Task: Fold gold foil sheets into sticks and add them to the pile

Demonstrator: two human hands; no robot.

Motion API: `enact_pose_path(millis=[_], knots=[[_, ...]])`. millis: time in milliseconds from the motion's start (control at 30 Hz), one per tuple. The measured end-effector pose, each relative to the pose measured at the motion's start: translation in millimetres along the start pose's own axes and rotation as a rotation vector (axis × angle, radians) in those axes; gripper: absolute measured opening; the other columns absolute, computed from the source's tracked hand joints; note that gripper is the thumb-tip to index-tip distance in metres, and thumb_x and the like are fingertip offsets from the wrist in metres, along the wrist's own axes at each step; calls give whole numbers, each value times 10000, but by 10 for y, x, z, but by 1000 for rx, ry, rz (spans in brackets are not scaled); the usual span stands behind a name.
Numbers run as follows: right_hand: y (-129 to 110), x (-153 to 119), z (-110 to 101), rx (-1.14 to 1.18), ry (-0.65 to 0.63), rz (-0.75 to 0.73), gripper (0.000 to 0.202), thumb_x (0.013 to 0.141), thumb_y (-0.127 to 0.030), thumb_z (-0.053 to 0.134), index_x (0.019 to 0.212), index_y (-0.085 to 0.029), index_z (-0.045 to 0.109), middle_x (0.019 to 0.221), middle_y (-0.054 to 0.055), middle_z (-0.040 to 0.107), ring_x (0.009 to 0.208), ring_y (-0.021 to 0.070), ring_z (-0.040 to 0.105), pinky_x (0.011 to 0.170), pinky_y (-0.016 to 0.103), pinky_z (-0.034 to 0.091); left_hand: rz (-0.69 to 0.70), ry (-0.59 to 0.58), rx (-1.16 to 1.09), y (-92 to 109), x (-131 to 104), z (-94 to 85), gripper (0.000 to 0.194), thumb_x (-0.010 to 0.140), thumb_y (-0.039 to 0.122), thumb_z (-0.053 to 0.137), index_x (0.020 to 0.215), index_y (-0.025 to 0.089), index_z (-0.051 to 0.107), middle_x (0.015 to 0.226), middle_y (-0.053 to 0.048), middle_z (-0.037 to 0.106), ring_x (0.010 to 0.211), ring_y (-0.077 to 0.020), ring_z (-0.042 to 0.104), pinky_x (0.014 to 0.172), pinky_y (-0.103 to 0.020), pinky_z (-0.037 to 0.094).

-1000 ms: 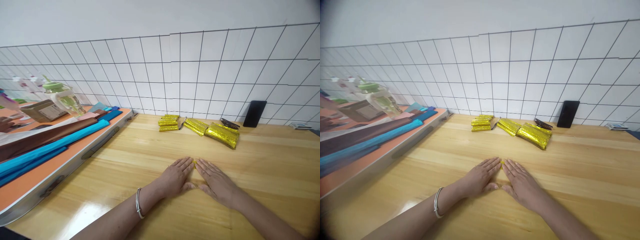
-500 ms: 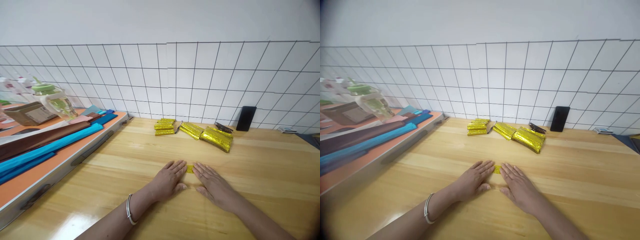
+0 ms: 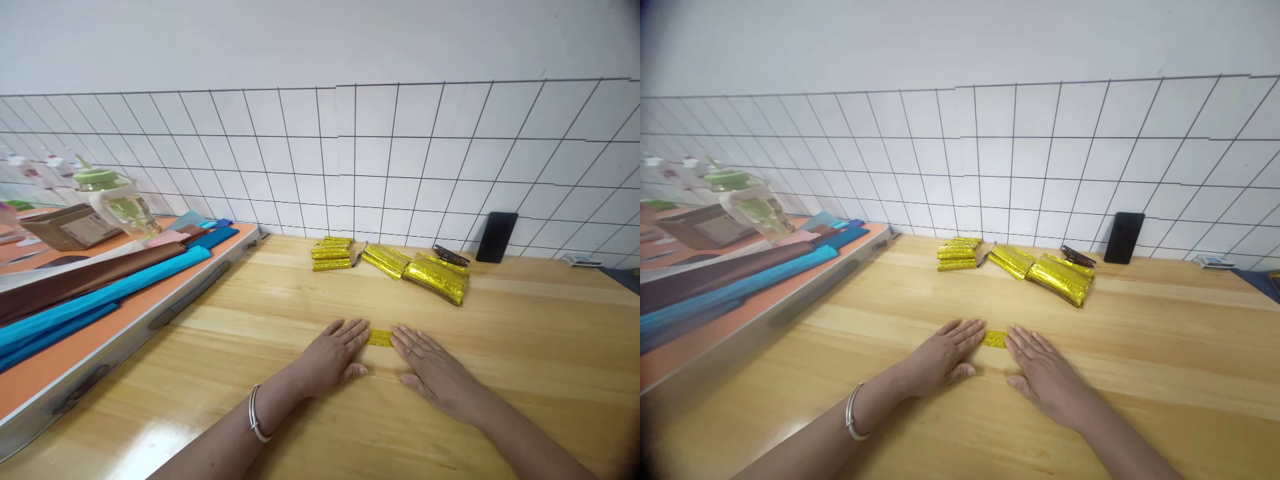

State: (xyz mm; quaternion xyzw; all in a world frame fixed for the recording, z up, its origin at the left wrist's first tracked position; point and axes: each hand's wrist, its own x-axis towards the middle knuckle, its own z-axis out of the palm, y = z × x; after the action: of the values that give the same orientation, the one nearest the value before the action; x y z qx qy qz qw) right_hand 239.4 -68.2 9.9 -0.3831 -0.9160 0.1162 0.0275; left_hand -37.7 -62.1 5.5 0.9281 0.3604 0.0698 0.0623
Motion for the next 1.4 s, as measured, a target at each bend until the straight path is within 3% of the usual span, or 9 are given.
enact_pose_path(millis=[500, 667, 833, 900, 967, 1033, 1233, 1300, 1400], knots=[[169, 51, 51, -34, 66, -1, 613, 925, -495, 300, 1451, -249, 105, 1510, 48, 134, 1378, 226, 124, 1116, 452, 166, -102, 21, -43, 39, 7, -59, 705, 898, 579, 265, 1436, 142, 140, 1484, -143, 194, 1378, -253, 147, 1103, -435, 171], [180, 85, 49, -44, 58, 8, 635, 922, -512, 291, 1452, -227, 88, 1511, 59, 117, 1380, 222, 104, 1119, 447, 153, -58, 53, -116, 49, 271, -145, 749, 882, 608, 277, 1430, 114, 150, 1498, -145, 129, 1387, -256, 66, 1116, -422, 166], [198, 146, 7, -35, 51, -5, 649, 917, -523, 297, 1451, -209, 105, 1512, 73, 90, 1382, 239, 79, 1118, 462, 140, -307, 261, -237, -5, 857, 27, 601, 953, 467, 79, 1426, 102, 141, 1493, -139, 166, 1381, -175, 138, 1092, -342, 266], [191, 144, -1, -35, 46, -3, 653, 916, -522, 300, 1451, -206, 98, 1512, 73, 79, 1382, 240, 73, 1120, 460, 136, -301, 277, -218, -17, 989, 130, 582, 958, 445, 107, 1423, 97, 152, 1492, -148, 163, 1385, -193, 122, 1095, -387, 250], [176, 129, 8, -41, 39, 14, 653, 917, -520, 295, 1451, -207, 88, 1513, 71, 72, 1382, 237, 70, 1121, 458, 136, -253, 259, -183, -22, 1017, 215, 593, 932, 489, 254, 1408, 136, 230, 1491, -129, 184, 1386, -231, 106, 1104, -438, 201], [165, 110, 31, -44, 40, 34, 646, 919, -515, 288, 1451, -210, 86, 1514, 68, 73, 1383, 235, 67, 1121, 461, 133, -183, 198, -52, -22, 979, 271, 557, 930, 492, 255, 1396, 188, 272, 1480, -101, 237, 1378, -242, 146, 1094, -476, 185], [202, 143, 29, 86, 54, 91, 625, 916, -528, 280, 1442, -208, 173, 1508, 62, 139, 1381, 230, 86, 1124, 468, 128, -215, 185, 103, -8, 911, 312, 515, 937, 437, 239, 1398, 211, 282, 1469, -85, 271, 1364, -247, 187, 1073, -481, 201], [199, 224, -35, 214, 117, 150, 616, 917, -534, 262, 1428, -190, 243, 1500, 64, 187, 1380, 218, 109, 1126, 446, 142, -218, 193, 102, -4, 922, 319, 510, 932, 417, 258, 1398, 214, 285, 1468, -81, 275, 1360, -252, 195, 1069, -482, 207], [122, 465, -136, 463, 359, 268, 569, 936, -510, 195, 1413, -213, 282, 1489, 48, 239, 1369, 184, 171, 1115, 410, 205, -226, 216, 97, 1, 927, 332, 514, 920, 388, 287, 1403, 212, 278, 1467, -80, 276, 1353, -262, 209, 1070, -492, 199]])
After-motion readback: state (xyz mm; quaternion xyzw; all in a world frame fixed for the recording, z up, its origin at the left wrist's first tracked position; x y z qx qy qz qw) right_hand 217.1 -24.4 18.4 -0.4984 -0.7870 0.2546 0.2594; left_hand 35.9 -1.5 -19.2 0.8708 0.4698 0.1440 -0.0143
